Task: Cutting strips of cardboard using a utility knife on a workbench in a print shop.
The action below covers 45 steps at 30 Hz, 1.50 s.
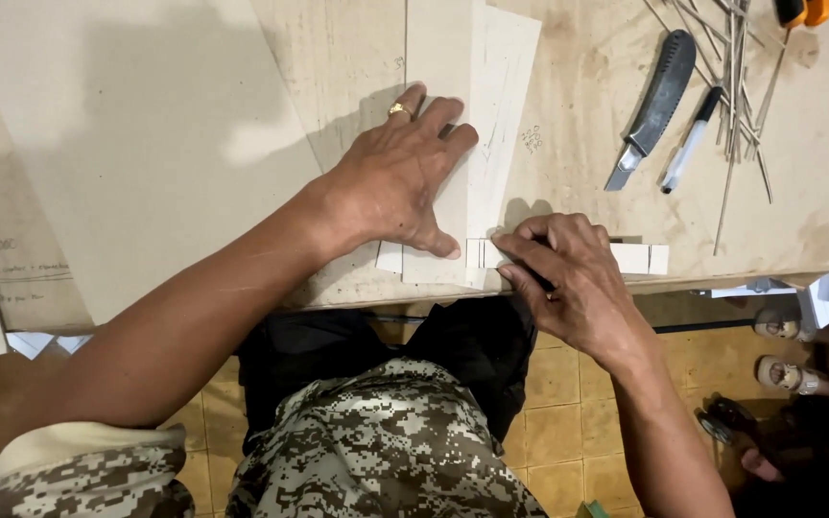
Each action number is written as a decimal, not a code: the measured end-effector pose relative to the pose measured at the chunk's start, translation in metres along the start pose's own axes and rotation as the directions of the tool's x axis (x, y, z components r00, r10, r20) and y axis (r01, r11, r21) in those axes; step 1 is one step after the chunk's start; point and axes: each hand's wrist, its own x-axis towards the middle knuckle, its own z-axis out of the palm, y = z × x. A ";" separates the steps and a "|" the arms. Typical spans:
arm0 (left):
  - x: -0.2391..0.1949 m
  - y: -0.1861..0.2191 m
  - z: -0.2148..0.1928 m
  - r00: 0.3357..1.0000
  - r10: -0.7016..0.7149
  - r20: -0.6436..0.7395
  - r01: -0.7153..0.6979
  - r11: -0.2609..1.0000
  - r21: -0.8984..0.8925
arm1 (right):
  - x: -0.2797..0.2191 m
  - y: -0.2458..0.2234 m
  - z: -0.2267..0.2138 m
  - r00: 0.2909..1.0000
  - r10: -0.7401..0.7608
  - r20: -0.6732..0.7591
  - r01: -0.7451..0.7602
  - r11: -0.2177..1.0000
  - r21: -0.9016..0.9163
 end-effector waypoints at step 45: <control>-0.004 -0.001 0.001 0.999 0.033 -0.021 -0.033 0.999 -0.001 | -0.002 0.005 0.004 1.000 -0.010 -0.015 0.010 1.000 -0.002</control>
